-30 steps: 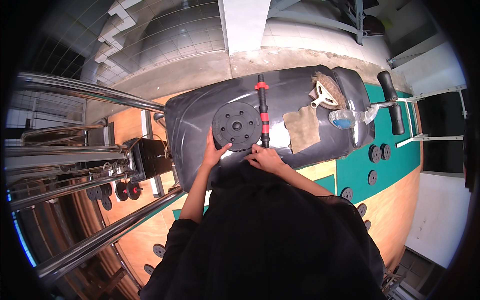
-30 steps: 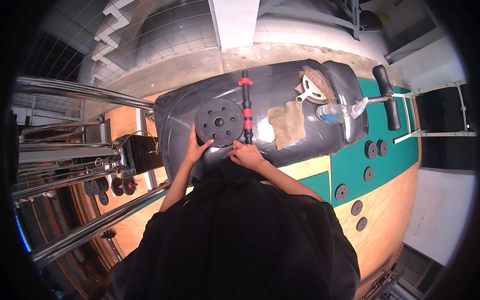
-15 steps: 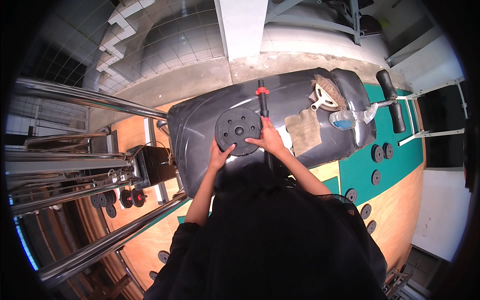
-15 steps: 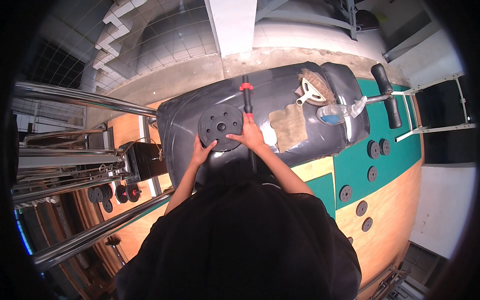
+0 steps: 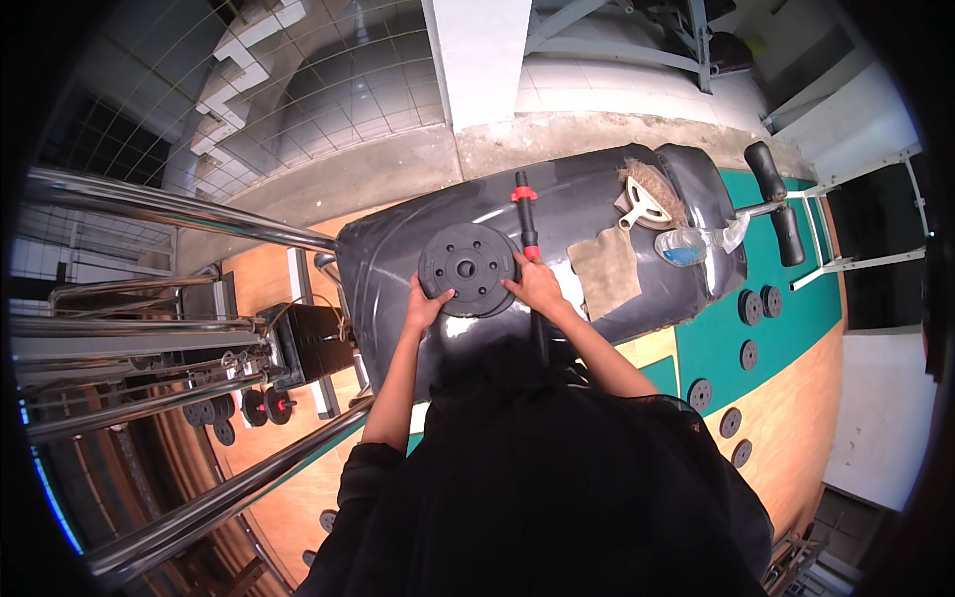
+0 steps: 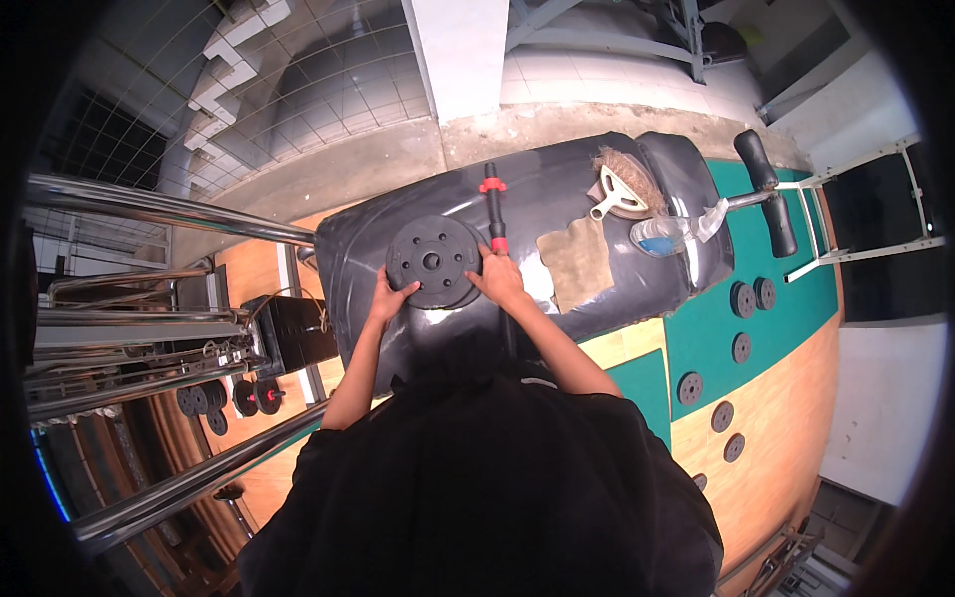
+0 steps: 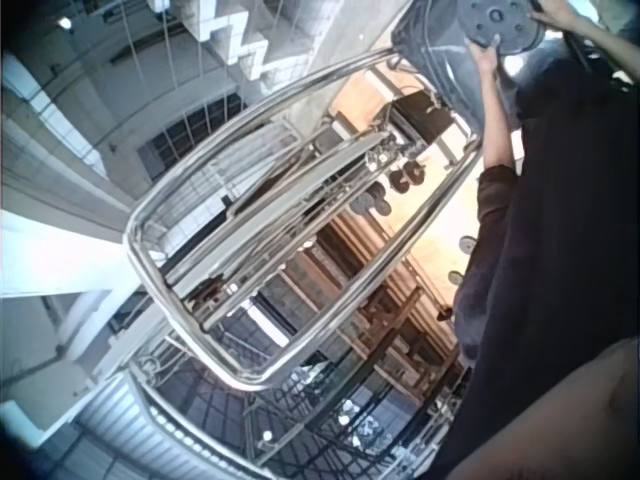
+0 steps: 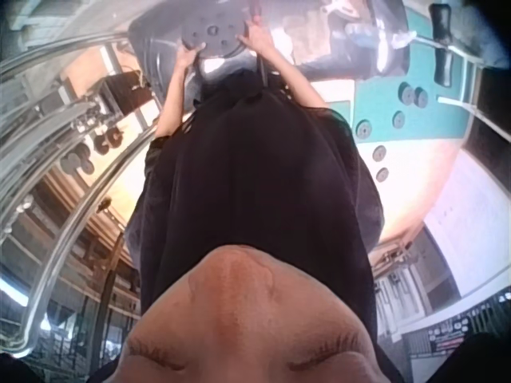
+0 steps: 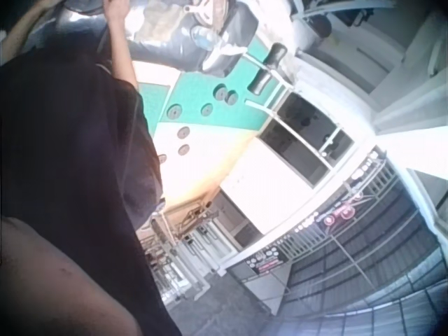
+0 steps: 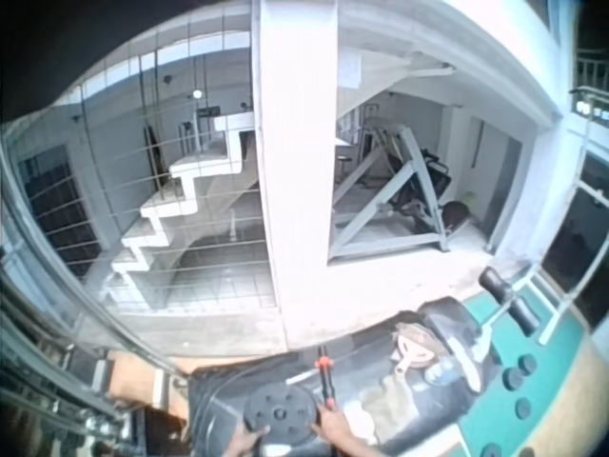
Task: The person assembles a dumbbell by sliding weight plates onto a barbell and securing them with collars. They then clean the weight plates with a brush and cloth before placing the assembled dumbbell on a rack.
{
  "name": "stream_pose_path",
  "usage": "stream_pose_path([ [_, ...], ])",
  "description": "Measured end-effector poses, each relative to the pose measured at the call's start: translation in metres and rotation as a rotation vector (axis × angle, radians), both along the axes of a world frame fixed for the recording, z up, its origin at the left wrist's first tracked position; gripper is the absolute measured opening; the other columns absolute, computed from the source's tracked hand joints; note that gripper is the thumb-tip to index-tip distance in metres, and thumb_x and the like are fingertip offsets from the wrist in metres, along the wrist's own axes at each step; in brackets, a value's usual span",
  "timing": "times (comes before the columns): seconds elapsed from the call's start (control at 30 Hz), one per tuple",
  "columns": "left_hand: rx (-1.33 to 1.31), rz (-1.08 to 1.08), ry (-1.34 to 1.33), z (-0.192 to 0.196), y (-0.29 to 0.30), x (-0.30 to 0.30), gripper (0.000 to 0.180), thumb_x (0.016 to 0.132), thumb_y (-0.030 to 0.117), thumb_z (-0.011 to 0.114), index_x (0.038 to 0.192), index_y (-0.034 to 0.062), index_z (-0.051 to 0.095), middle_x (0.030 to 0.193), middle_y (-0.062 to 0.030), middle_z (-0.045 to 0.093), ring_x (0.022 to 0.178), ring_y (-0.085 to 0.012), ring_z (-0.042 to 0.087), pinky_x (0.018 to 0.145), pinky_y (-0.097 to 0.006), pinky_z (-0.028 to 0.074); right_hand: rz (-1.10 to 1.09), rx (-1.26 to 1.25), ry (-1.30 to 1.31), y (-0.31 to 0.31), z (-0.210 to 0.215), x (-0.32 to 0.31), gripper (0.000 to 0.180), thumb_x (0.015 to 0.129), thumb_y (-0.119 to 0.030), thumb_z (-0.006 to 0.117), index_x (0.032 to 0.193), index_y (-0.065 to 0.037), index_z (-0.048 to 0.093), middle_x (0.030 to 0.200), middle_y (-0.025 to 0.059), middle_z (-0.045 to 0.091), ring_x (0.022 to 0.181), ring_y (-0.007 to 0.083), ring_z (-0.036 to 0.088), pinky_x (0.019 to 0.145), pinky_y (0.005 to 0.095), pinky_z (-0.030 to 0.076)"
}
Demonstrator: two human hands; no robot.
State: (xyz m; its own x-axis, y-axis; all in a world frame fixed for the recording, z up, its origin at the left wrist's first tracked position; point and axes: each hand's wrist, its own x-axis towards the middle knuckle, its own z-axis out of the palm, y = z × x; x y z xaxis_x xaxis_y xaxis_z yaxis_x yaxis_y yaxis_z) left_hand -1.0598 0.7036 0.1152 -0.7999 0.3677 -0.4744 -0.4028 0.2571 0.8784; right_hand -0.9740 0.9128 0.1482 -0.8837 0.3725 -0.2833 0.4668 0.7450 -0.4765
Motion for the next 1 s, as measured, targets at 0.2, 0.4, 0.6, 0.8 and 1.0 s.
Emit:
stream_pose_path([
  [0.2,0.032,-0.005,0.116,-0.024,0.008,0.02,0.081,0.071,0.007,0.074,0.129,-0.002,0.019,0.123,-0.0197,0.044,0.115,-0.0242,0.044,0.098,-0.034,0.036,-0.147,-0.107,-0.006,0.004,0.003,-0.003,0.066,0.072,-0.032,0.069,0.126,-0.005,0.043,0.09,0.0214,0.062,0.088,0.0364,0.061,0.079,0.0421,0.047],
  [0.4,0.04,0.05,0.095,-0.022,0.016,0.028,0.079,0.069,0.008,0.076,0.127,-0.0015,0.022,0.121,-0.0193,0.045,0.113,-0.0251,0.046,0.098,-0.034,0.037,-0.233,-0.131,-0.001,0.009,-0.007,-0.003,0.064,0.07,-0.03,0.071,0.122,-0.009,0.041,0.083,0.0173,0.063,0.079,0.0331,0.063,0.072,0.0401,0.048],
  [0.6,0.086,0.11,0.083,-0.034,0.01,0.027,0.078,0.067,0.004,0.076,0.126,-0.0014,0.026,0.121,-0.0182,0.047,0.111,-0.0246,0.048,0.096,-0.034,0.039,-0.334,-0.284,0.081,0.004,-0.019,-0.001,0.062,0.067,-0.028,0.073,0.119,-0.011,0.043,0.091,0.0177,0.062,0.087,0.0344,0.061,0.079,0.0414,0.047],
  [0.8,0.058,0.151,0.045,-0.026,-0.012,0.004,0.075,0.068,-0.001,0.075,0.126,-0.002,0.027,0.12,-0.017,0.049,0.11,-0.0232,0.049,0.095,-0.032,0.039,-0.312,-0.26,0.073,-0.016,-0.017,-0.025,0.056,0.07,-0.027,0.073,0.117,-0.011,0.048,0.089,0.0116,0.062,0.074,0.0236,0.062,0.071,0.0353,0.049],
  [1.0,0.045,0.19,0.01,-0.027,-0.059,-0.037,0.076,0.069,-0.001,0.073,0.128,-0.0043,0.026,0.125,-0.0185,0.046,0.115,-0.0232,0.045,0.098,-0.032,0.036,-0.187,-0.363,0.077,-0.05,-0.019,-0.068,0.056,0.072,-0.026,0.071,0.119,-0.009,0.046,0.088,0.0142,0.063,0.077,0.0284,0.063,0.073,0.0382,0.048],
])
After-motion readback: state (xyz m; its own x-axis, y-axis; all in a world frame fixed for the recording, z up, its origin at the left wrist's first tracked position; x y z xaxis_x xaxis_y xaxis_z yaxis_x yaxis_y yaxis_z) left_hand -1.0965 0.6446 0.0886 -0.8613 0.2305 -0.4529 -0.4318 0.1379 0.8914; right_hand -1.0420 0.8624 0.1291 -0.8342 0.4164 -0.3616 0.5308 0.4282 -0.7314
